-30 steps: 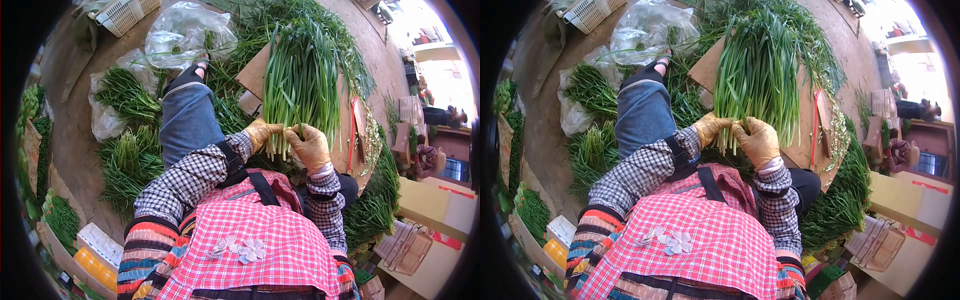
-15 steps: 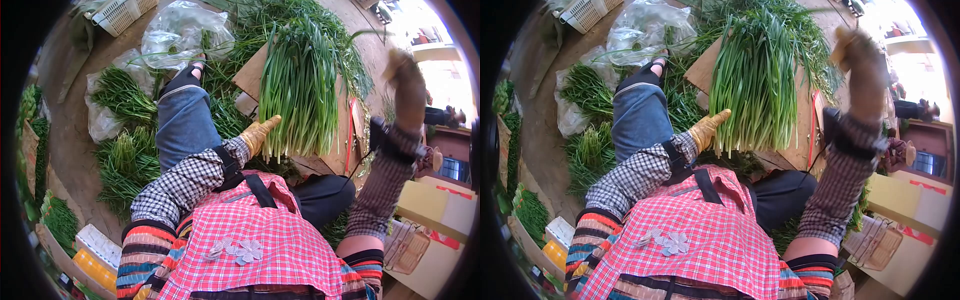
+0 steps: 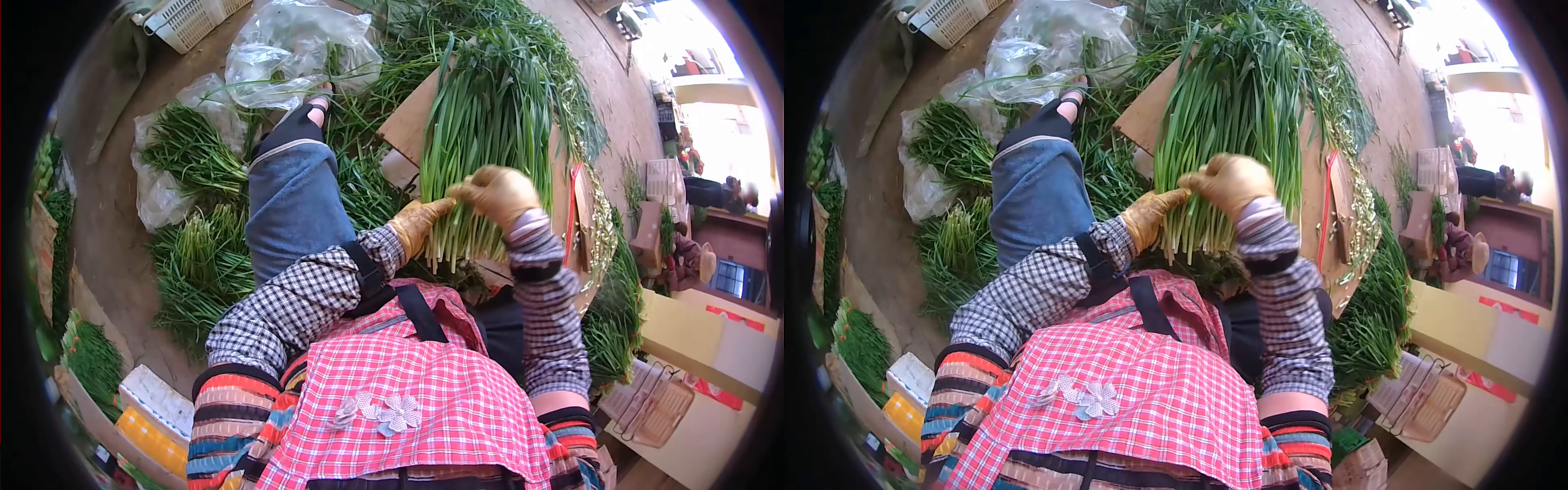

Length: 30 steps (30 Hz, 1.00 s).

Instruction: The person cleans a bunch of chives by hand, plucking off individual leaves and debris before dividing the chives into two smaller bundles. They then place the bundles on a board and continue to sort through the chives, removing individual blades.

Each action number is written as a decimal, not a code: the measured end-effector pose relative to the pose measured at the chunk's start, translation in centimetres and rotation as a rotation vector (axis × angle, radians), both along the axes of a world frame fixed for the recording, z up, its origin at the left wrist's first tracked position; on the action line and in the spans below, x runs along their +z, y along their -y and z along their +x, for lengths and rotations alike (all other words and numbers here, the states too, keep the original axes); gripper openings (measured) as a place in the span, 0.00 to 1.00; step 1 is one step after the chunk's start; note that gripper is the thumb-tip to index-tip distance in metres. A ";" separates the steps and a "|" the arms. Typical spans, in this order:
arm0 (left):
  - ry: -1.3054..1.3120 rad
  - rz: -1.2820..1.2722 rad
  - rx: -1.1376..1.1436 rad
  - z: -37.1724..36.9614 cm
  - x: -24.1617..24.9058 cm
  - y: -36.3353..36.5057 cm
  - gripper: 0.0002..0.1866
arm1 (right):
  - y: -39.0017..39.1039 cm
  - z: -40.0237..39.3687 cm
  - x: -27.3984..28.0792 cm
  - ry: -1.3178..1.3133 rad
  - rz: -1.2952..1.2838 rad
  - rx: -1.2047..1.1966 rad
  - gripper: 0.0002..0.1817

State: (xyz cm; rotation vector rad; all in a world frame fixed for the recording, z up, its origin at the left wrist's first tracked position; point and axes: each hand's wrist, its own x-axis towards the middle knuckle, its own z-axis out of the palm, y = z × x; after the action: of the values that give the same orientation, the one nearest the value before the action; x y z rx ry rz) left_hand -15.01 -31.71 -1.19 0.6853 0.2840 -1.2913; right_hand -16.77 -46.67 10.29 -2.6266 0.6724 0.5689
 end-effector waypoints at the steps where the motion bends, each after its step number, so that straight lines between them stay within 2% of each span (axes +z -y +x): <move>1: 0.004 0.039 -0.019 0.0 -0.5 0.3 0.17 | -0.1 -1.0 -1.8 0.020 0.012 0.006 0.16; 2: -0.006 0.030 -0.009 0.1 -0.3 0.2 0.17 | -0.5 -1.5 -2.3 0.040 0.025 0.014 0.15; 6: -0.031 0.015 0.004 0.2 -0.3 0.0 0.16 | 0.5 -3.5 -2.3 0.196 0.589 -0.392 0.12; 7: -0.031 0.014 -0.006 0.1 -0.5 0.1 0.16 | 0.1 -3.7 -1.5 0.265 0.622 -0.428 0.09; 10: 0.080 0.013 -0.033 -0.1 -0.8 0.3 0.17 | -0.3 -4.4 -1.2 0.333 0.637 -0.482 0.12; 12: 0.112 0.005 -0.059 0.0 -0.7 0.0 0.16 | -1.0 -4.4 -2.5 0.244 0.490 -0.427 0.17; 14: 0.088 -0.007 -0.044 -0.1 -0.6 -0.1 0.16 | -1.5 -4.9 -3.5 0.280 0.063 -0.055 0.19; 16: 0.004 -0.020 0.021 -0.2 -0.5 -0.1 0.15 | -1.1 -5.0 -3.8 0.247 0.239 -0.163 0.18; 18: -0.047 -0.038 -0.010 -0.1 -2.2 0.4 0.14 | -0.1 -5.6 -4.7 0.234 0.395 -0.262 0.15; 19: -0.074 -0.047 -0.026 0.0 -2.2 0.5 0.14 | -0.5 -5.5 -3.7 0.246 0.550 -0.374 0.10; 23: -0.080 -0.014 -0.042 0.0 -2.0 0.7 0.14 | -0.3 -6.0 -3.3 0.378 0.846 -0.490 0.07; 26: -0.028 0.001 -0.017 0.2 0.8 0.1 0.16 | -0.8 -6.3 -3.3 0.419 0.913 -0.500 0.07; 30: -0.044 -0.004 -0.019 -0.2 -0.4 0.3 0.16 | -2.1 -6.2 -3.1 0.401 0.916 -0.470 0.06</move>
State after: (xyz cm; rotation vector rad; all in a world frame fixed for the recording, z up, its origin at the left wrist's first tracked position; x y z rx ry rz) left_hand -15.16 -32.05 -1.63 0.6587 0.3114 -1.3254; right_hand -22.96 -44.57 7.22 -1.5839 0.6541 0.1293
